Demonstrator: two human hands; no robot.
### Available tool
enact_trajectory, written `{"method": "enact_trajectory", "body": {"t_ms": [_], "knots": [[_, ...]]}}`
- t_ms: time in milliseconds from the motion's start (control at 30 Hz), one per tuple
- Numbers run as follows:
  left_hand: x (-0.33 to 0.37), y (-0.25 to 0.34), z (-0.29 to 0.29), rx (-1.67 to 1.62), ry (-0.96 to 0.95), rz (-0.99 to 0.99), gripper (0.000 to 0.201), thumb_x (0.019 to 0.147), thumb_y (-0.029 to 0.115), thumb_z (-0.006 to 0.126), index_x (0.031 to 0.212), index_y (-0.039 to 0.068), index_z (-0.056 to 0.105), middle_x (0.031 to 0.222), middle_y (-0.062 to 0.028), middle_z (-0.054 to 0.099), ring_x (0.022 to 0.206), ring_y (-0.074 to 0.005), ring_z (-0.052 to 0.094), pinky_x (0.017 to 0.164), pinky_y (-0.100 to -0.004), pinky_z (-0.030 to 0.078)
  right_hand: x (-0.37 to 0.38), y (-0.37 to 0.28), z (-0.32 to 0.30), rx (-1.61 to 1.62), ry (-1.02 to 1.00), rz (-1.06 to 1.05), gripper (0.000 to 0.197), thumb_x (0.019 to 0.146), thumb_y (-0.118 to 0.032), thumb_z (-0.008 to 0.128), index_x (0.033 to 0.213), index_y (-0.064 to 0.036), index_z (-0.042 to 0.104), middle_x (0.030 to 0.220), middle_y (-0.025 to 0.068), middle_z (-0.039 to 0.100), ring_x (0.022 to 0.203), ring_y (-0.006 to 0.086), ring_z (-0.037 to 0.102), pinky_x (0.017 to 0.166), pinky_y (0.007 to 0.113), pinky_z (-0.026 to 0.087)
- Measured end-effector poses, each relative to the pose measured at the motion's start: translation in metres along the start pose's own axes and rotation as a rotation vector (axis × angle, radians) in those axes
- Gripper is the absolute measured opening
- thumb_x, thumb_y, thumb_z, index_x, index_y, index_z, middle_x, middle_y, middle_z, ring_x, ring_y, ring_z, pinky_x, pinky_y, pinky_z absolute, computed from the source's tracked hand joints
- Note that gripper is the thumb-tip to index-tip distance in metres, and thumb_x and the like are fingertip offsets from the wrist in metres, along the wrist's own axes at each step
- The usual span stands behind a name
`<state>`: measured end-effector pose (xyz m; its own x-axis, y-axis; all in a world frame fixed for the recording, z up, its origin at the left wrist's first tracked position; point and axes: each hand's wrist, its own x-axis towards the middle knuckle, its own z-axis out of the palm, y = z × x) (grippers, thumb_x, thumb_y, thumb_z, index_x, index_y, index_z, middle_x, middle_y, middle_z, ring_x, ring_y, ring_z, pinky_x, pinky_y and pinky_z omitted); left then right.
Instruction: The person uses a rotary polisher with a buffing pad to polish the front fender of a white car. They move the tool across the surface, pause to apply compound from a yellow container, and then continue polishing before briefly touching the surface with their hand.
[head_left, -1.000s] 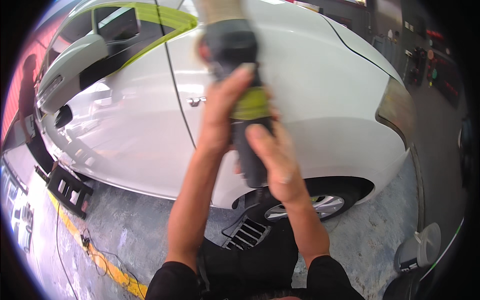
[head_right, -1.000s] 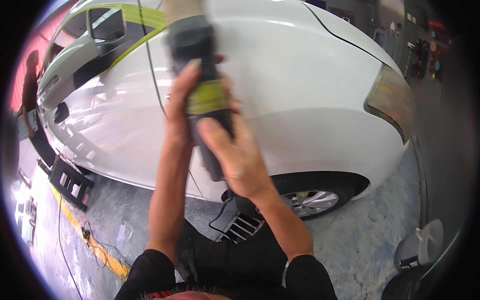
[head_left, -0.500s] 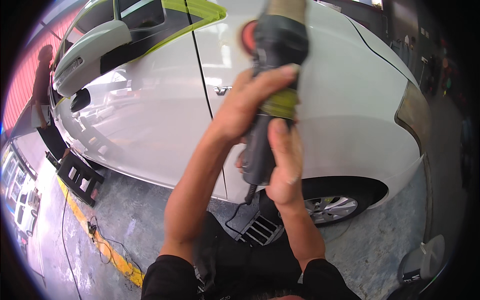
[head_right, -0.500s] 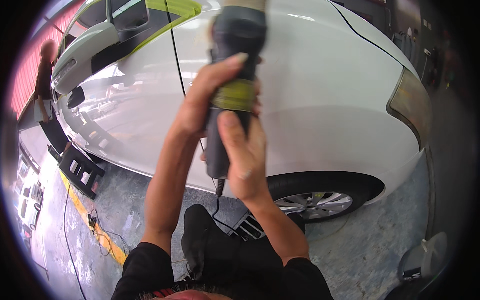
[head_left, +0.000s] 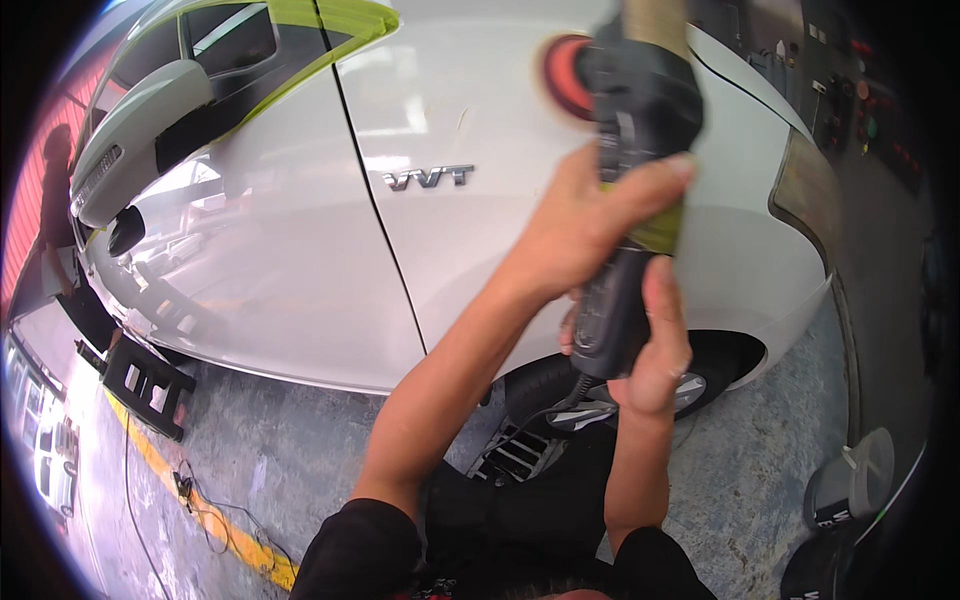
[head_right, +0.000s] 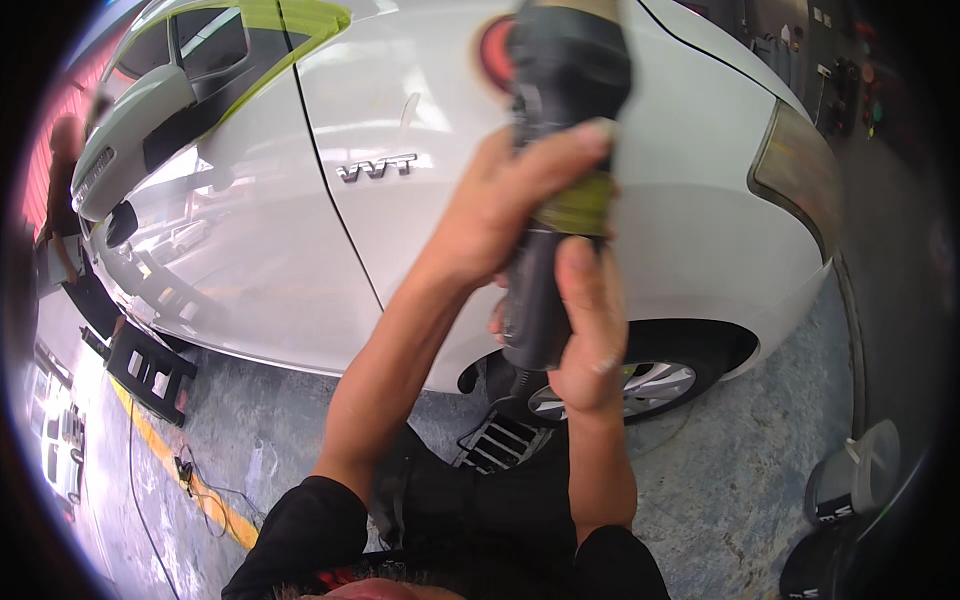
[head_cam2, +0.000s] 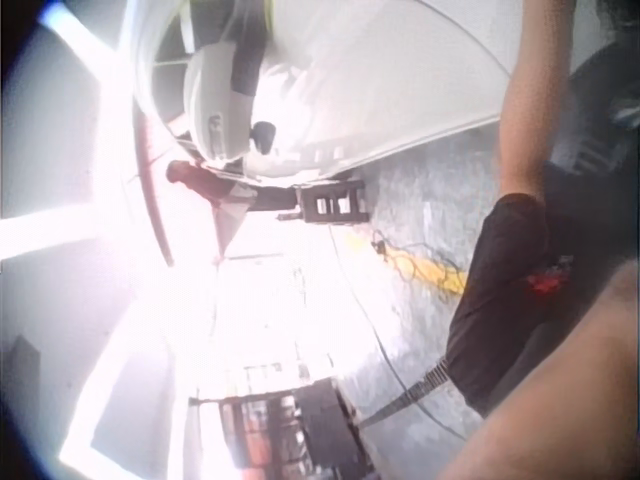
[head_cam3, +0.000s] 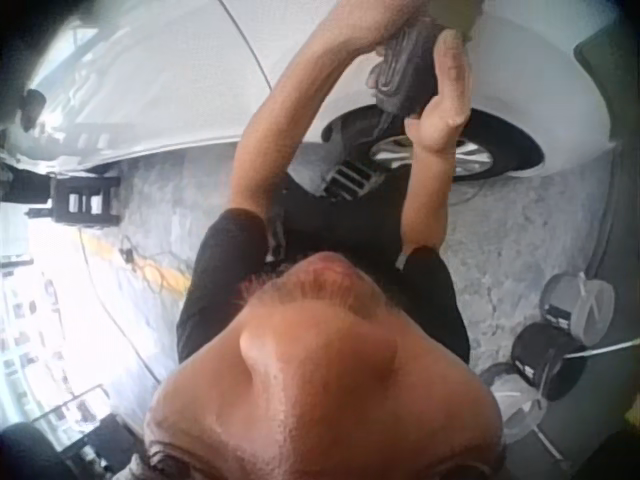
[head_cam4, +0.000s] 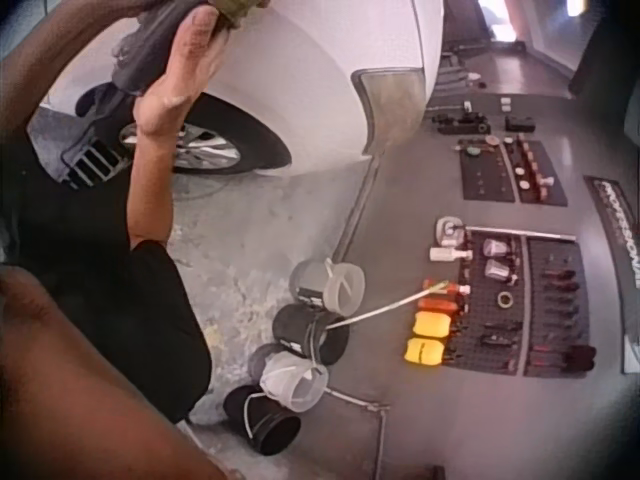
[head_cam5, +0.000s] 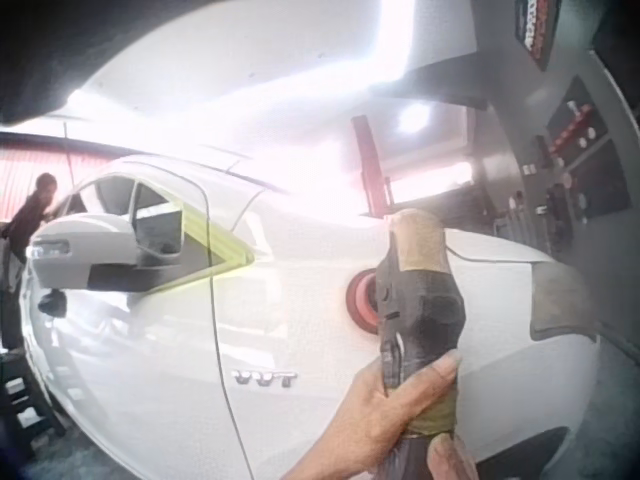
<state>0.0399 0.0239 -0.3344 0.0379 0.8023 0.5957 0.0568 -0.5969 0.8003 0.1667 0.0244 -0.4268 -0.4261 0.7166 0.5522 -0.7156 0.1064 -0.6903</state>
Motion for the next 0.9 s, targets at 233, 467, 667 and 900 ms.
{"method": "enact_trajectory", "body": {"t_ms": [233, 467, 667, 900], "knots": [[-0.022, 0.008, -0.008, 0.055, -0.040, -0.084, 0.050, 0.098, 0.048, 0.078, 0.105, -0.001, 0.070, 0.089, -0.0079, 0.071, 0.081, -0.0162, 0.071, 0.075, -0.0329, 0.058, -0.021, 0.030, 0.030, 0.090, 0.102, -0.080, 0.064, 0.116, -0.059, 0.040, 0.126, 0.0010, 0.060, 0.094, 0.0164, 0.070, 0.067, 0.0260, 0.071, 0.060, 0.038, 0.060], [-0.077, 0.028, -0.095, -0.189, 0.241, -0.009, 0.061, 0.102, 0.050, 0.069, 0.131, -0.004, 0.060, 0.093, -0.0128, 0.071, 0.079, -0.0246, 0.075, 0.076, -0.0405, 0.063, 0.008, 0.056, 0.095, -0.026, -0.200, 0.064, 0.060, 0.110, -0.046, 0.067, 0.140, 0.0051, 0.057, 0.112, 0.0094, 0.066, 0.098, 0.0151, 0.064, 0.087, 0.030, 0.053], [-0.076, 0.005, -0.072, -0.325, 0.302, 0.159, 0.062, 0.106, 0.042, 0.067, 0.146, -0.003, 0.050, 0.097, -0.0152, 0.071, 0.076, -0.0271, 0.076, 0.071, -0.0393, 0.064, 0.009, 0.032, 0.060, -0.083, -0.237, 0.159, 0.059, 0.108, -0.045, 0.071, 0.138, 0.0042, 0.060, 0.113, 0.0088, 0.068, 0.099, 0.0129, 0.063, 0.088, 0.029, 0.052], [-0.025, -0.004, 0.004, -0.028, -0.067, -0.023, 0.045, 0.096, 0.044, 0.080, 0.107, 0.002, 0.067, 0.089, -0.0022, 0.066, 0.082, -0.0129, 0.063, 0.073, -0.0302, 0.051, -0.029, 0.037, 0.002, 0.065, 0.029, -0.126, 0.064, 0.116, -0.057, 0.040, 0.134, 0.0016, 0.058, 0.095, 0.0175, 0.071, 0.070, 0.0293, 0.072, 0.065, 0.042, 0.061]]}}
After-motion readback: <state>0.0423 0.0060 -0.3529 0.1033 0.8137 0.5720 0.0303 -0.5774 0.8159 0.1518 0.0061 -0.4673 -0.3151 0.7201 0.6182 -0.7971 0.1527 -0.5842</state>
